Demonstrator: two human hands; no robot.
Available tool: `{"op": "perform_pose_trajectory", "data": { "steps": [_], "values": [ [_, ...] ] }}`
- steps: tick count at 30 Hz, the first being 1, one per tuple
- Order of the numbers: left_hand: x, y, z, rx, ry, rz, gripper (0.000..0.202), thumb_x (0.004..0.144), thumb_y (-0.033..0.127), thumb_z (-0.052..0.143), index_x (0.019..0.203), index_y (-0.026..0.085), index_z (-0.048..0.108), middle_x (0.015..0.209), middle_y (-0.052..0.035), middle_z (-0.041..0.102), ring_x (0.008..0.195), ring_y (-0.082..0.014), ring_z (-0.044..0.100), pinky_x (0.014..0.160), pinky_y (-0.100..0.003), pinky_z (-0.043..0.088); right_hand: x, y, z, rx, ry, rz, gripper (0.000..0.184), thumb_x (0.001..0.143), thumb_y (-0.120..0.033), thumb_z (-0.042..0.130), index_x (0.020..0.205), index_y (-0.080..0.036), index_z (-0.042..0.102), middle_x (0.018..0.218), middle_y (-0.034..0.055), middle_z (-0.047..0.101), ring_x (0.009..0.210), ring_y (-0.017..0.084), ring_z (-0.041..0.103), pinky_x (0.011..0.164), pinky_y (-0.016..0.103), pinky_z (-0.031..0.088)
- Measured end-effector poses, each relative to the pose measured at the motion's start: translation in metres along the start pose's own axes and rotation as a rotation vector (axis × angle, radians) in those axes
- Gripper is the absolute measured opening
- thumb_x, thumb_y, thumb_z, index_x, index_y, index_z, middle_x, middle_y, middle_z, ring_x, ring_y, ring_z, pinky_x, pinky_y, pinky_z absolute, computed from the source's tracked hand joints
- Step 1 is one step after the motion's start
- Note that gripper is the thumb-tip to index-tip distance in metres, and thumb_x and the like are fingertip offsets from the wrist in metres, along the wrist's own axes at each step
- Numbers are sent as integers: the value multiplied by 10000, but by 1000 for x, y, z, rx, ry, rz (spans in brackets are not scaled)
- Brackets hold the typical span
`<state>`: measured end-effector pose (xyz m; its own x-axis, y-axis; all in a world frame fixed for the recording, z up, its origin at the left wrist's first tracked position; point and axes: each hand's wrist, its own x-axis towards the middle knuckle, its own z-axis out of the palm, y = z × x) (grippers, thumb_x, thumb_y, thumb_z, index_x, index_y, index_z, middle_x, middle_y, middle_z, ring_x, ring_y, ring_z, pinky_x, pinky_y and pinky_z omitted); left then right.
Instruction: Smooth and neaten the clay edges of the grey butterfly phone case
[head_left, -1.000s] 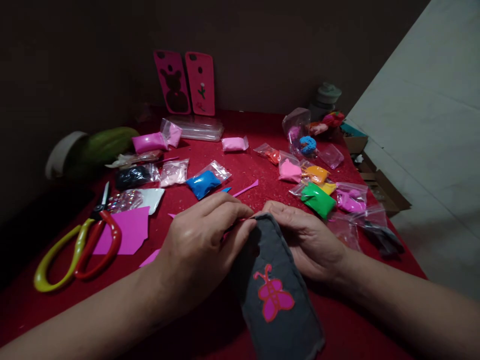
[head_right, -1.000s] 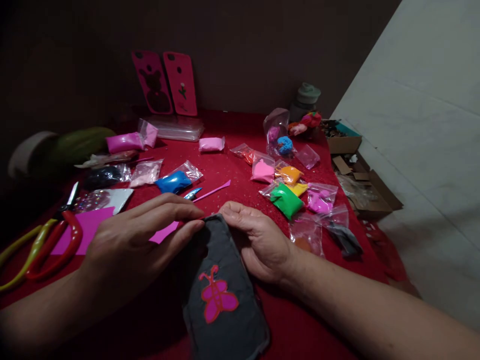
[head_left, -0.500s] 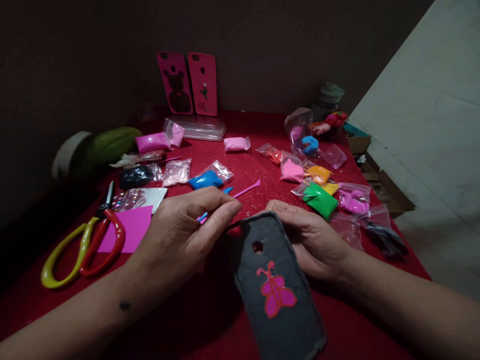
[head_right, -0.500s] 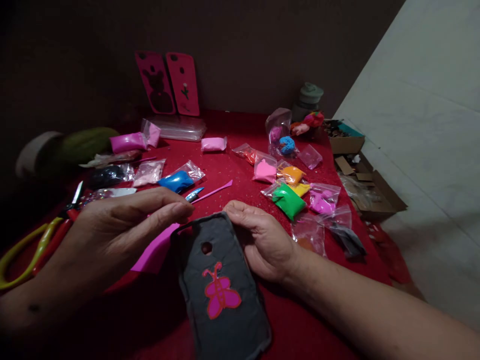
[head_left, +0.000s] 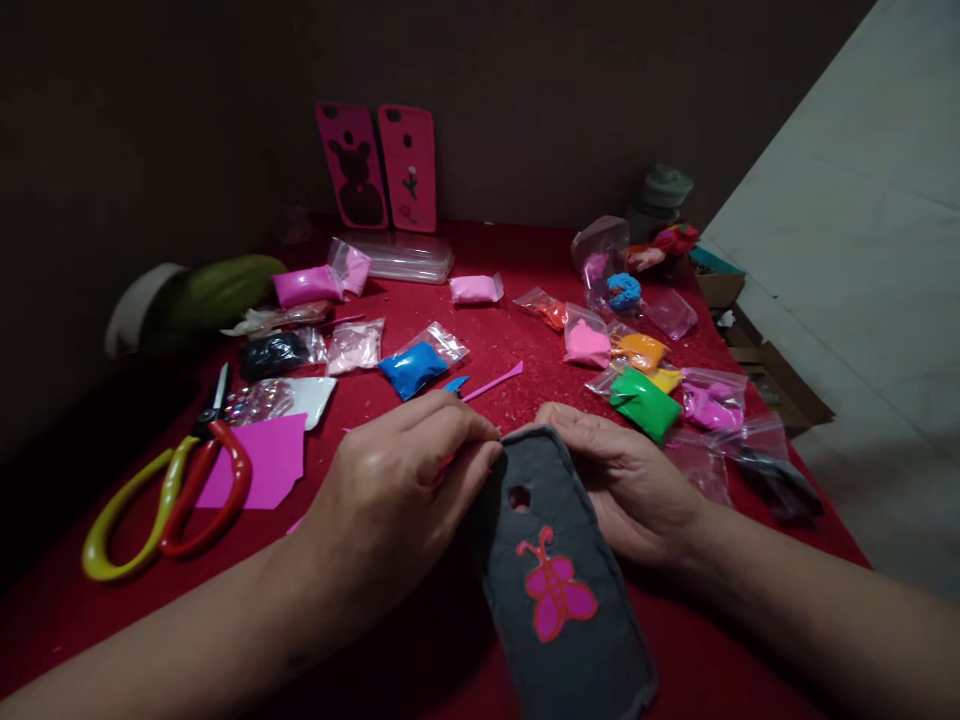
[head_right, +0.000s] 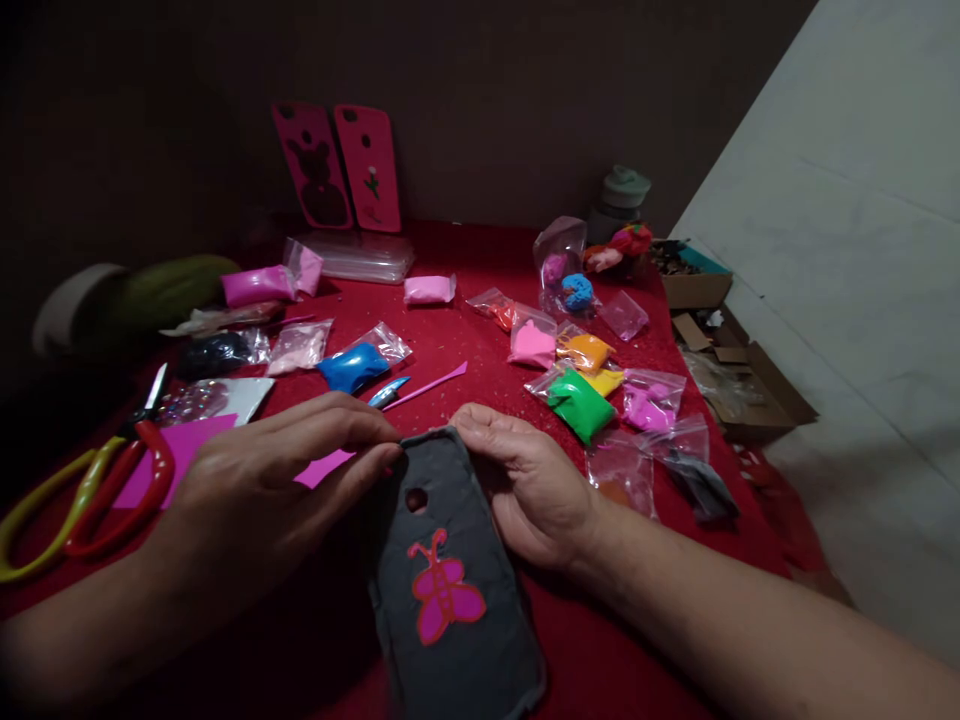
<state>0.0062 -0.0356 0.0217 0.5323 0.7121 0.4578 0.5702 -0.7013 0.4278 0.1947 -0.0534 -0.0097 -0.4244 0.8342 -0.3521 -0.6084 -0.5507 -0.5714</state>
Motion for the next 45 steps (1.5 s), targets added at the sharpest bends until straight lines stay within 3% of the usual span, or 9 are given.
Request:
{"op": "perform_pose_trajectory", "data": {
  "steps": [10, 14, 16, 21, 29, 33, 37, 39, 45],
  "values": [
    [14, -15, -23, -59, 16, -277, 165, 863, 297, 569, 842, 208, 706, 739, 7, 714, 653, -150, 640, 594, -248, 451, -1, -1, 1, -88, -27, 21, 202, 763, -216, 682, 650, -136, 534, 617, -9, 517, 554, 97, 502, 582, 225, 427],
    [33, -31, -24, 5, -247, -335, 219, 850, 278, 528, 834, 170, 718, 678, -1, 700, 595, -130, 614, 555, -232, 435, -2, 0, 0, -71, -87, 55, 196, 770, -207, 675, 648, -128, 544, 609, -3, 536, 559, 99, 523, 587, 222, 440],
    [44, -34, -18, 114, -406, -321, 234, 850, 258, 510, 820, 167, 724, 655, 3, 691, 587, -122, 611, 558, -223, 437, -2, 0, -1, -54, -101, 57, 194, 760, -199, 683, 644, -126, 546, 602, -4, 543, 554, 96, 525, 584, 216, 442],
    [65, -28, 12, 330, -459, -287, 196, 837, 149, 535, 933, 160, 706, 892, -77, 724, 870, -217, 666, 796, -329, 488, 0, 3, -3, -35, -120, 43, 204, 729, -199, 710, 635, -122, 546, 583, -9, 557, 521, 84, 518, 560, 206, 442],
    [78, -21, 45, 399, -603, -276, 369, 911, 349, 578, 1229, 166, 541, 1234, -99, 575, 1038, -230, 604, 861, -448, 533, 0, 4, -3, -15, -168, 41, 206, 723, -214, 719, 642, -125, 552, 587, -7, 583, 532, 94, 543, 571, 223, 460],
    [87, -19, 29, 308, -533, -304, 145, 859, 193, 592, 964, 126, 665, 920, -96, 670, 862, -221, 653, 730, -337, 525, -1, 4, -4, -45, -147, 40, 227, 728, -215, 715, 632, -133, 527, 574, -19, 548, 521, 85, 512, 565, 218, 445],
    [85, -8, -7, 53, -413, -365, 188, 856, 117, 458, 870, 148, 642, 537, 19, 546, 438, -95, 509, 447, -212, 397, -1, 2, -5, -24, -140, 35, 204, 714, -188, 721, 646, -132, 537, 595, -18, 558, 555, 87, 527, 597, 220, 455],
    [76, -3, -23, -334, -220, -408, 127, 861, 154, 494, 855, 144, 620, 519, 26, 536, 435, -86, 504, 435, -200, 392, -1, 2, -4, -6, -144, 39, 178, 723, -170, 712, 654, -129, 553, 598, -14, 573, 560, 89, 538, 608, 222, 462],
    [40, 8, -36, -586, 68, -426, 167, 859, 219, 602, 713, 150, 648, 526, 26, 581, 427, -45, 493, 392, -124, 391, -3, 2, -2, -33, -75, 25, 184, 786, -159, 647, 638, -131, 541, 587, -16, 551, 541, 85, 527, 584, 216, 454]
  ]
}}
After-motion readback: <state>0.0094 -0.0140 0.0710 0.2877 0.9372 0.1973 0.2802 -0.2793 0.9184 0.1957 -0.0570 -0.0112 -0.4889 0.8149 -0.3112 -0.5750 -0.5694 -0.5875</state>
